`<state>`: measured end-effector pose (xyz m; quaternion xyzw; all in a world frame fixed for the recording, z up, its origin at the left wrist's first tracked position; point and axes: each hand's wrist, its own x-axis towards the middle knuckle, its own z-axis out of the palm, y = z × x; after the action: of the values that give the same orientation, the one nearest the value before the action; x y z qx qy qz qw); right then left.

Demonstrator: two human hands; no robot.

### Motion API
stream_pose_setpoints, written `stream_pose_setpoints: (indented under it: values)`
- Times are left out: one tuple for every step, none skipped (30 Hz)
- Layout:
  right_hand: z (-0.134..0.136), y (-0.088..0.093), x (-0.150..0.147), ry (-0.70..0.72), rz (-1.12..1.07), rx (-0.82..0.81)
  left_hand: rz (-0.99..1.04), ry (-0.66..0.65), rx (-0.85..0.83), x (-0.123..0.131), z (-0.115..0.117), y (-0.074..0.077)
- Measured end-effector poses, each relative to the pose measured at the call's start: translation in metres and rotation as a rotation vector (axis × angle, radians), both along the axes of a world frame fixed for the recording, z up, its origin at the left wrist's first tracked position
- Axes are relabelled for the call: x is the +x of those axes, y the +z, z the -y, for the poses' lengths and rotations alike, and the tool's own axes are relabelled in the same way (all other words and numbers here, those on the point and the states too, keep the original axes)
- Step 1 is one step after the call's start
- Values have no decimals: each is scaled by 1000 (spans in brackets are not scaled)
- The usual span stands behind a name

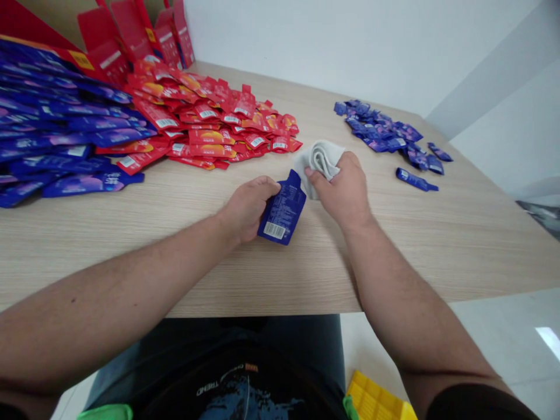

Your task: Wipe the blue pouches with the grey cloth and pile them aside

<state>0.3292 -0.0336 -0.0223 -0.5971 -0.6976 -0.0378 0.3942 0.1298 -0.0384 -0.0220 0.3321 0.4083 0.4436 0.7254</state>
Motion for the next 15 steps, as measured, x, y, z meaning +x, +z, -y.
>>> stream_pose_setpoints:
  values:
    - [-4, -3, 5, -49, -16, 20, -12, -30, 14, 0, 2, -1]
    - [-7, -5, 10, -89, -29, 28, -22, -54, 34, -1, 3, -1]
    - [-9, -7, 13, -119, -39, 25, -31, -71, 55, -2, 3, -2]
    - [-10, -9, 15, -138, -46, 14, -40, -72, 74, -3, 3, -2]
    - [-11, -9, 16, -153, -49, -1, -52, -68, 89, -5, 2, -2]
    - [-11, -10, 16, -164, -50, -21, -67, -61, 103, -7, 1, -2]
    - [-10, -10, 15, -170, -51, -45, -86, -49, 118, -9, -1, -1]
    - [-10, -11, 14, -176, -51, -70, -105, -35, 133, -11, -3, 1]
    - [-9, -11, 13, -177, -48, -97, -122, -24, 152, -13, -4, 2]
    - [-8, -12, 12, -176, -42, -122, -139, -9, 176, -15, -6, 4]
    - [-8, -12, 11, -181, -28, -140, -153, 2, 200, -17, -7, 6]
    - [-7, -12, 11, -193, -15, -154, -164, 11, 224, -20, -9, 7]
    - [-7, -11, 11, -203, -5, -168, -172, 22, 245, -25, -10, 9]
    - [-7, -11, 11, -215, 2, -181, -179, 34, 264, -30, -12, 10]
    - [-6, -11, 12, -216, 7, -192, -187, 48, 285, -37, -14, 11]
